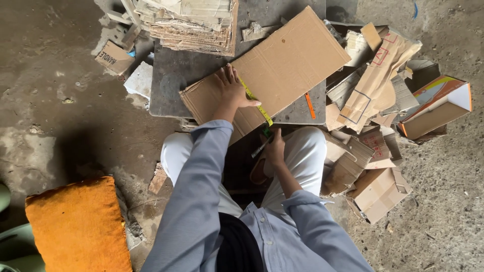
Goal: Measuring and marking a piece of cardboard using a tape measure and a pen.
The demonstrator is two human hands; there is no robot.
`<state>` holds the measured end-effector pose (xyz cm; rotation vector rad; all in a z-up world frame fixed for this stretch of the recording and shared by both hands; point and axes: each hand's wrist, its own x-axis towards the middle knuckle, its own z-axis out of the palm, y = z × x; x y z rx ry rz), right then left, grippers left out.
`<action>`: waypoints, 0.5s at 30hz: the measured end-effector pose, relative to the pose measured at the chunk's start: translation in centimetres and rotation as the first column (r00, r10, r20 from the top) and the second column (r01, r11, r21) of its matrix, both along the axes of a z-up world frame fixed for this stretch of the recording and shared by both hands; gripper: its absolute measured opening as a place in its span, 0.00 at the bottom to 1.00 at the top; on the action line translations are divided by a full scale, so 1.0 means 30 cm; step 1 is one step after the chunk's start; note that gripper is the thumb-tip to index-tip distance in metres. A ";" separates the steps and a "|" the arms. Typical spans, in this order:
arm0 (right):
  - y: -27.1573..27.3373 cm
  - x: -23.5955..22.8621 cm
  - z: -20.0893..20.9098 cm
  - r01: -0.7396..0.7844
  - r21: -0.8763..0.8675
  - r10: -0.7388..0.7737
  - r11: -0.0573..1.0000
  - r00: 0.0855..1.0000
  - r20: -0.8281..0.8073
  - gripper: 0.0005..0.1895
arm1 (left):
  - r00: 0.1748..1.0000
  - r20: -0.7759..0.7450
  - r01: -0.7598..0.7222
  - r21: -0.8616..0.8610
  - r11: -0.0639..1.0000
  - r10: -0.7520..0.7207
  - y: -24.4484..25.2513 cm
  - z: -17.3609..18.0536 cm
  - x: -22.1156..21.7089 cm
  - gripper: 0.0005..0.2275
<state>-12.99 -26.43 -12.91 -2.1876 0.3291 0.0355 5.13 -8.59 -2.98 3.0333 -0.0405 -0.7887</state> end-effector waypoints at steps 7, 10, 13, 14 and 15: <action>-0.042 -0.167 0.191 -0.042 0.044 0.037 0.998 0.993 0.109 0.23 | 0.861 0.457 -0.010 -0.424 0.906 0.224 0.083 -0.011 -0.297 0.41; -0.062 -0.191 0.279 0.051 0.087 -0.061 0.995 0.991 0.120 0.22 | 0.716 0.687 0.199 -0.372 0.907 0.124 0.045 -0.039 -0.491 0.35; -0.091 -0.192 0.323 0.075 0.051 -0.085 0.996 0.972 0.218 0.22 | 0.869 0.478 0.323 -0.354 0.877 -0.127 0.047 -0.071 -0.605 0.45; -0.108 -0.190 0.330 0.086 0.014 -0.087 0.996 0.965 0.247 0.22 | 0.827 0.506 0.384 -0.193 0.903 -0.244 0.058 -0.082 -0.613 0.43; -0.126 -0.186 0.337 0.099 -0.022 -0.089 0.995 0.957 0.277 0.22 | 0.779 0.512 0.434 -0.025 0.900 -0.361 0.068 -0.092 -0.619 0.42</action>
